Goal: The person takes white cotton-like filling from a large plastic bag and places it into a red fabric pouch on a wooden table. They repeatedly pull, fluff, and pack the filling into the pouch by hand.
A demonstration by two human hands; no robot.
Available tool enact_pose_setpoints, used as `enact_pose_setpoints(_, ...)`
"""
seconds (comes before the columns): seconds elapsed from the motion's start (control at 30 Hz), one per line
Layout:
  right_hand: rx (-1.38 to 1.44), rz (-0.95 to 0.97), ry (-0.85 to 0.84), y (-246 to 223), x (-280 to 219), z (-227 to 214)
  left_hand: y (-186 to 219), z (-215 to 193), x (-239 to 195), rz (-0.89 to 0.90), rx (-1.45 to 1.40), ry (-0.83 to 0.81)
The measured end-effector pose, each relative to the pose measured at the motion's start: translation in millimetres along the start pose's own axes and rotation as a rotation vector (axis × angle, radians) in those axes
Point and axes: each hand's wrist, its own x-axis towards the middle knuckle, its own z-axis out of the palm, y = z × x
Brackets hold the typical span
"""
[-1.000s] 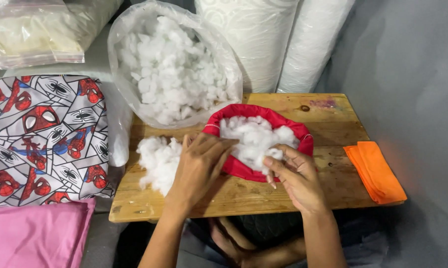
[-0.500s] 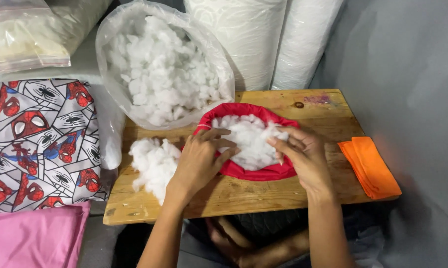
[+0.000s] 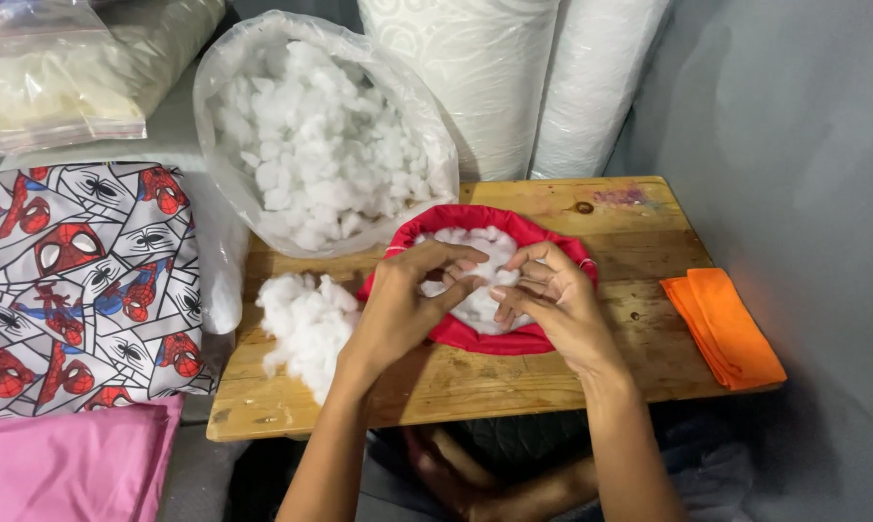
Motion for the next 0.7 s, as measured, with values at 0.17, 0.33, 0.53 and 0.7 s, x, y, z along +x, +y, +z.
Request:
enact_pose_setpoints(0.17,-0.047,0.013,0.019,-20,-7,1,-19,-1,-3,-0.01,0.059,0.209)
enact_pose_setpoints(0.33,-0.065,-0.089,0.141,-19,5,-25,-38,-9,-7,0.022,0.359,0.503)
enact_pose_setpoints(0.53,-0.404,-0.25,0.222,-18,41,-22,-42,1,-11,-0.134,0.428,-0.042)
enact_pose_setpoints(0.7,-0.893,-0.148,0.014,-7,63,-20,-31,-2,-18,-0.057,0.553,-0.183)
